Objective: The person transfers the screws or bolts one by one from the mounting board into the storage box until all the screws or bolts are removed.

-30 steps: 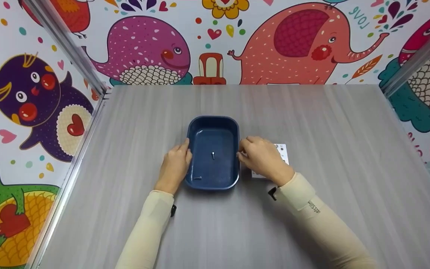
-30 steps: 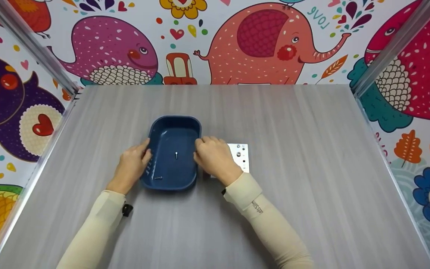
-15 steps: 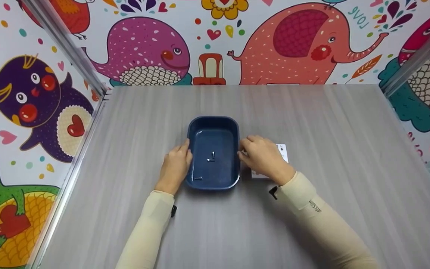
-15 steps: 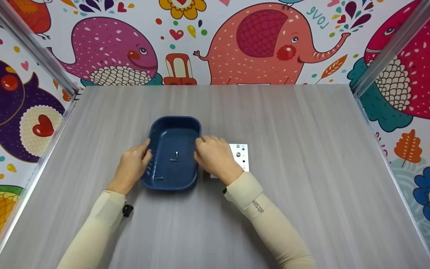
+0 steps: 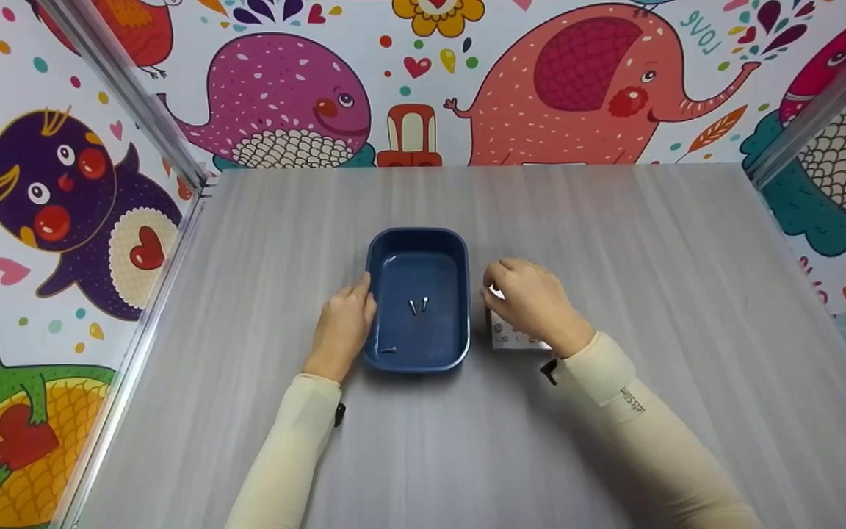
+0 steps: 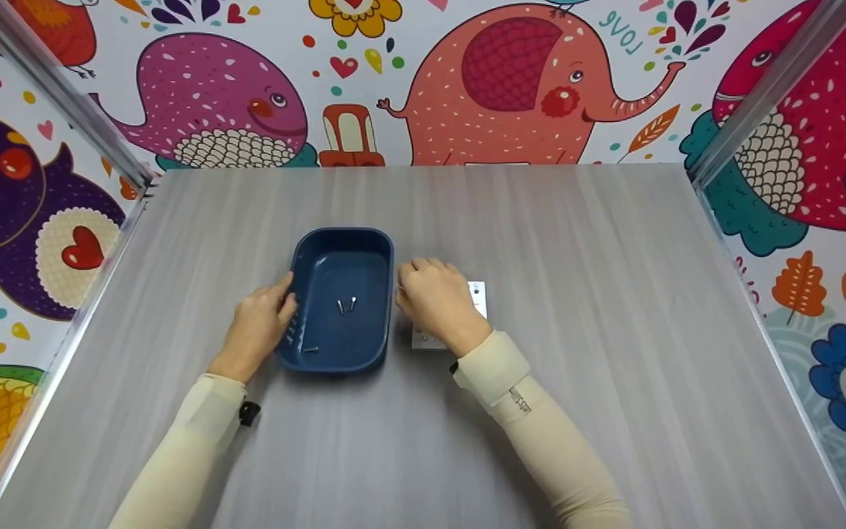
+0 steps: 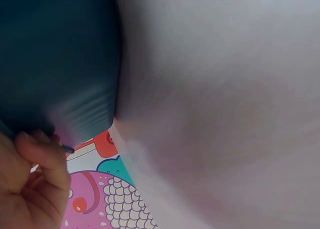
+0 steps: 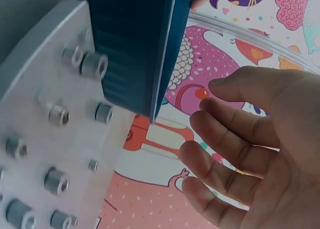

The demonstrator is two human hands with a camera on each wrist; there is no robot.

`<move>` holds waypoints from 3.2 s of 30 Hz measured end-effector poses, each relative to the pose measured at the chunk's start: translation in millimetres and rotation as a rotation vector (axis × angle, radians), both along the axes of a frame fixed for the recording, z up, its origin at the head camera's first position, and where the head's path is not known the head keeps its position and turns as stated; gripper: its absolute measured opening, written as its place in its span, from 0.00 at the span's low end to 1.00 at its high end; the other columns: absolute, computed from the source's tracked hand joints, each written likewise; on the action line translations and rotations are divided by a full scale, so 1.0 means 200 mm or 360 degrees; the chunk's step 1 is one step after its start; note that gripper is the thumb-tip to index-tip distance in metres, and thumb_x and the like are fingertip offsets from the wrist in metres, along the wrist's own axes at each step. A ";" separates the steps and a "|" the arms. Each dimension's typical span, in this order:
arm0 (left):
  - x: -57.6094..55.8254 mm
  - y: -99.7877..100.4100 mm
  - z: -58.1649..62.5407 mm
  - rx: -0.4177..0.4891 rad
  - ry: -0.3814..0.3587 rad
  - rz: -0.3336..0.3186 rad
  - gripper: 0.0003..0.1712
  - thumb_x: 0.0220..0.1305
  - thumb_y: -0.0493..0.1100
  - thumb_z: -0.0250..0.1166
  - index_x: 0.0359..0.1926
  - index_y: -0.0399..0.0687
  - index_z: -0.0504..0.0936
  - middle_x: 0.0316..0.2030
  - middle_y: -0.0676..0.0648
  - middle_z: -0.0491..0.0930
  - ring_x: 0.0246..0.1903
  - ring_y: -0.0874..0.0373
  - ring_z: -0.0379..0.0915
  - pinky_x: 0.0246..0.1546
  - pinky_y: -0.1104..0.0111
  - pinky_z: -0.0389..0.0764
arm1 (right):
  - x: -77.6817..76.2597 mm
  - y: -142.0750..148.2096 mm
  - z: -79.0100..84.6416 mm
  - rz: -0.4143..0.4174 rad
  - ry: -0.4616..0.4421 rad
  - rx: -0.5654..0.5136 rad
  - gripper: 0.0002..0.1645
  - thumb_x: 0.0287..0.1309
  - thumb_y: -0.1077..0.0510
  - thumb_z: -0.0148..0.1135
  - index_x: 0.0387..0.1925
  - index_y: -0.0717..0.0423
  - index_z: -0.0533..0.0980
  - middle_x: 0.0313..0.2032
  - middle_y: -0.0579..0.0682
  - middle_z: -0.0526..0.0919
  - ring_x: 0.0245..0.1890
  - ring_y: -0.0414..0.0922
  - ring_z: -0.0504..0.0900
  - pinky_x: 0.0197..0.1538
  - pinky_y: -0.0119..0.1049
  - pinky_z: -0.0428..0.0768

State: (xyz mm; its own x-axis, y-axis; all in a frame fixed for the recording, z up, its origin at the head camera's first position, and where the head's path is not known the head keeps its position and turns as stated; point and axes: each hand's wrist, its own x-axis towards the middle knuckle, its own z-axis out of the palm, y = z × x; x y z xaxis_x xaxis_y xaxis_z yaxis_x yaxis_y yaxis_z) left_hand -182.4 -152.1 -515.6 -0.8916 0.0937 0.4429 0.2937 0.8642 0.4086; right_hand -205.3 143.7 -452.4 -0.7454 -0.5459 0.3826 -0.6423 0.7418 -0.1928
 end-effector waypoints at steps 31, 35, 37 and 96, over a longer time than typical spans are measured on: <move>-0.01 -0.01 -0.01 0.0030 -0.0044 0.0013 0.21 0.66 0.34 0.63 0.58 0.30 0.80 0.37 0.34 0.84 0.37 0.38 0.83 0.38 0.53 0.83 | -0.12 0.17 -0.11 -0.0235 -0.0249 0.0037 0.07 0.58 0.62 0.70 0.37 0.62 0.82 0.35 0.56 0.83 0.35 0.54 0.83 0.40 0.49 0.81; -0.01 -0.01 -0.01 0.0028 -0.0043 0.0014 0.21 0.66 0.33 0.64 0.59 0.30 0.79 0.37 0.34 0.84 0.37 0.38 0.83 0.38 0.53 0.83 | -0.13 0.17 -0.15 -0.0257 -0.0267 0.0063 0.08 0.57 0.63 0.70 0.38 0.62 0.82 0.34 0.56 0.83 0.34 0.54 0.82 0.38 0.49 0.81; -0.01 0.00 -0.01 0.0032 -0.0038 0.0012 0.21 0.67 0.33 0.64 0.59 0.30 0.79 0.36 0.34 0.83 0.36 0.38 0.83 0.37 0.53 0.83 | -0.13 0.17 -0.17 -0.0250 -0.0233 0.0066 0.07 0.57 0.63 0.69 0.37 0.63 0.83 0.33 0.56 0.83 0.32 0.54 0.82 0.36 0.49 0.81; 0.00 -0.01 -0.01 0.0018 0.0033 0.0002 0.20 0.65 0.33 0.63 0.57 0.29 0.80 0.35 0.34 0.83 0.33 0.38 0.83 0.33 0.53 0.84 | -0.08 0.06 -0.05 -0.0085 0.0258 -0.0055 0.03 0.51 0.67 0.68 0.28 0.57 0.81 0.26 0.51 0.79 0.24 0.51 0.79 0.27 0.47 0.74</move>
